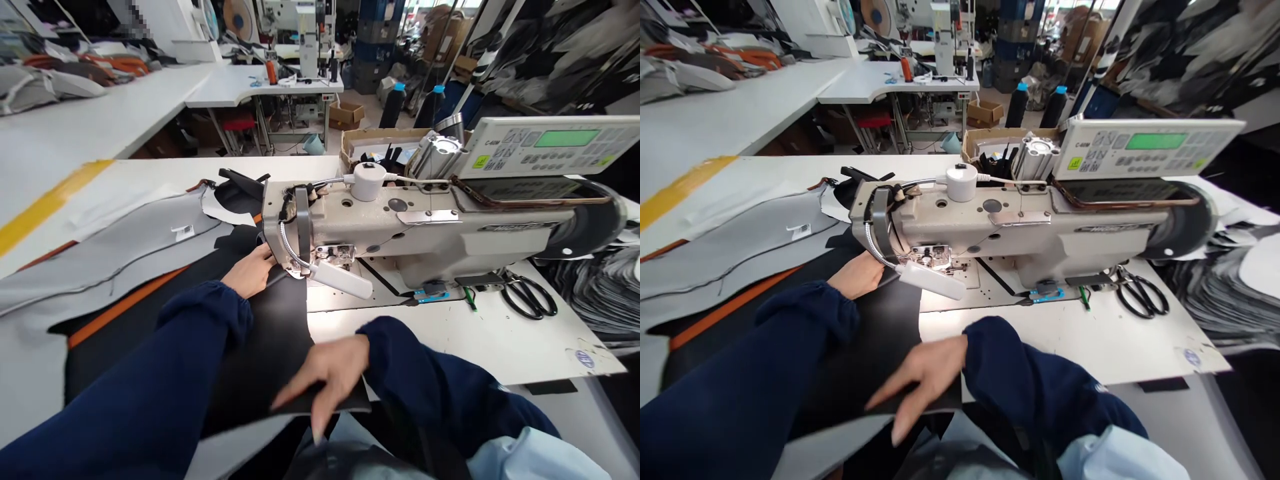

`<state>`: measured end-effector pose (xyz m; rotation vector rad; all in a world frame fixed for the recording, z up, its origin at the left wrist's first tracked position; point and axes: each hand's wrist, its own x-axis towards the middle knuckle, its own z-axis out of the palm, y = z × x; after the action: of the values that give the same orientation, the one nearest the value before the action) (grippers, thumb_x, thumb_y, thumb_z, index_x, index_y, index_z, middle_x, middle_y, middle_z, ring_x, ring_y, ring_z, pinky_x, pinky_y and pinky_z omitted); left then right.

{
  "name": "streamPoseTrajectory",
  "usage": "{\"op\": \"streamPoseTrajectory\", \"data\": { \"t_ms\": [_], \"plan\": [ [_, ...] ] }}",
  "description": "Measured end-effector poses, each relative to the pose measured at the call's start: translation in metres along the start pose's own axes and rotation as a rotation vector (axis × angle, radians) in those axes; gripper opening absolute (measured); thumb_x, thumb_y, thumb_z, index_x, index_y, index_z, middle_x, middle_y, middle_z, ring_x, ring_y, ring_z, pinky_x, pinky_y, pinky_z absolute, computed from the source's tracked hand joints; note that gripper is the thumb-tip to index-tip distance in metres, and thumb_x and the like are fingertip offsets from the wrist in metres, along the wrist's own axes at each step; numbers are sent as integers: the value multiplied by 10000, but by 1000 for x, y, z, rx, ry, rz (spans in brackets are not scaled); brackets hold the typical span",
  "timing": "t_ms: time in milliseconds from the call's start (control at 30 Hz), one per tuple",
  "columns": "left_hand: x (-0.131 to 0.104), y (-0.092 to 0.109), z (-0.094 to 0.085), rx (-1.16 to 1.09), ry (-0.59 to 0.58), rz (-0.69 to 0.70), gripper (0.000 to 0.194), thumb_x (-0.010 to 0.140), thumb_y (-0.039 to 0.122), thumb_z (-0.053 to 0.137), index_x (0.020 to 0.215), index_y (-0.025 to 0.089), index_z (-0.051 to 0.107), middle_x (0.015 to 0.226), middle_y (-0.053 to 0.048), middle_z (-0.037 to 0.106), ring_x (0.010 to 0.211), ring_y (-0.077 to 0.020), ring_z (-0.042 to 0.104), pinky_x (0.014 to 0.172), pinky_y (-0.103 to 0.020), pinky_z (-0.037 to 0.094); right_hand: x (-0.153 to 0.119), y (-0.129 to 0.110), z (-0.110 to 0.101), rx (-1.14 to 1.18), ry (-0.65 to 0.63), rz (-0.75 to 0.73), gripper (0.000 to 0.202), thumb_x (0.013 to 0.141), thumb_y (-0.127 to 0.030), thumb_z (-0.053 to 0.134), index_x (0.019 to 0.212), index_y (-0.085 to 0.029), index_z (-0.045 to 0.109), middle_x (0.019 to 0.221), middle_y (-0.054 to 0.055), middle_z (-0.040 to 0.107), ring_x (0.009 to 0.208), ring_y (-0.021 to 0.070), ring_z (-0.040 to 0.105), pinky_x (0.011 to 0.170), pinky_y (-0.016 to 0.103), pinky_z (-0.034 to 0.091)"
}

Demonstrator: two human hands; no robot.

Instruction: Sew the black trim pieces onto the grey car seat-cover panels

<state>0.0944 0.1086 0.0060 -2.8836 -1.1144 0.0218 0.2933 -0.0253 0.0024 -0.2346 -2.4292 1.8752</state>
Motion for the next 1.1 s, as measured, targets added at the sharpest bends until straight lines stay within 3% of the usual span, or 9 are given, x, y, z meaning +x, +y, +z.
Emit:
{"op": "streamPoseTrajectory", "data": {
  "t_ms": [100,267,367,467,567,667,733,900,1100],
  "plan": [
    [9,-8,8,34,-36,-42,344,847,90,342,1006,136,643,1161,-121,591,1201,-218,477,894,-287,471,-3,-11,39,-386,58,79,583,799,-487,675,1219,-103,548,1187,100,607,1039,210,578,920,278,430],
    [19,-16,1,116,-53,110,307,820,26,348,826,97,646,862,-83,650,1007,-193,546,973,-322,383,19,-25,82,-884,373,263,536,828,-521,620,1145,-96,544,1084,124,602,892,234,562,760,382,484],
    [8,2,-10,130,-6,177,291,830,50,352,801,100,637,846,-76,648,943,-189,540,924,-330,381,45,-20,90,-1093,645,323,307,937,-328,470,1189,-157,513,1242,133,533,879,231,559,650,349,497],
    [-15,35,-11,146,70,235,262,819,109,391,668,142,602,700,-65,608,737,-183,532,701,-308,385,63,-4,95,-1173,784,321,283,966,-247,336,1190,-218,507,1275,138,527,802,224,573,472,277,446],
    [-32,60,-2,180,197,210,204,763,111,439,610,163,562,614,-56,550,649,-184,500,612,-322,337,70,11,99,-1177,774,346,297,966,-272,344,1234,-260,473,1262,158,541,746,215,580,412,242,407],
    [-36,63,4,212,261,144,134,730,122,474,636,167,558,644,-48,558,637,-187,500,602,-334,332,72,19,99,-1140,701,434,337,954,-285,383,1274,-211,460,1280,194,525,667,188,572,406,241,399],
    [-34,58,6,215,262,104,132,779,161,480,708,165,591,687,-42,591,650,-185,521,608,-334,344,72,20,96,-1133,649,442,373,937,-272,403,1286,-151,457,1293,228,507,612,172,560,399,247,390],
    [-27,45,10,169,161,137,206,847,163,479,953,191,653,725,-9,649,695,-171,580,624,-323,370,66,23,90,-1167,576,258,414,885,-202,425,1251,-16,470,1287,317,467,592,176,570,381,253,361],
    [-27,47,12,153,156,148,219,849,140,479,942,191,671,722,-13,663,700,-168,593,621,-325,379,65,28,90,-1079,617,280,401,869,-179,443,1235,-23,493,1149,273,589,531,161,545,377,249,340]
  ]
}}
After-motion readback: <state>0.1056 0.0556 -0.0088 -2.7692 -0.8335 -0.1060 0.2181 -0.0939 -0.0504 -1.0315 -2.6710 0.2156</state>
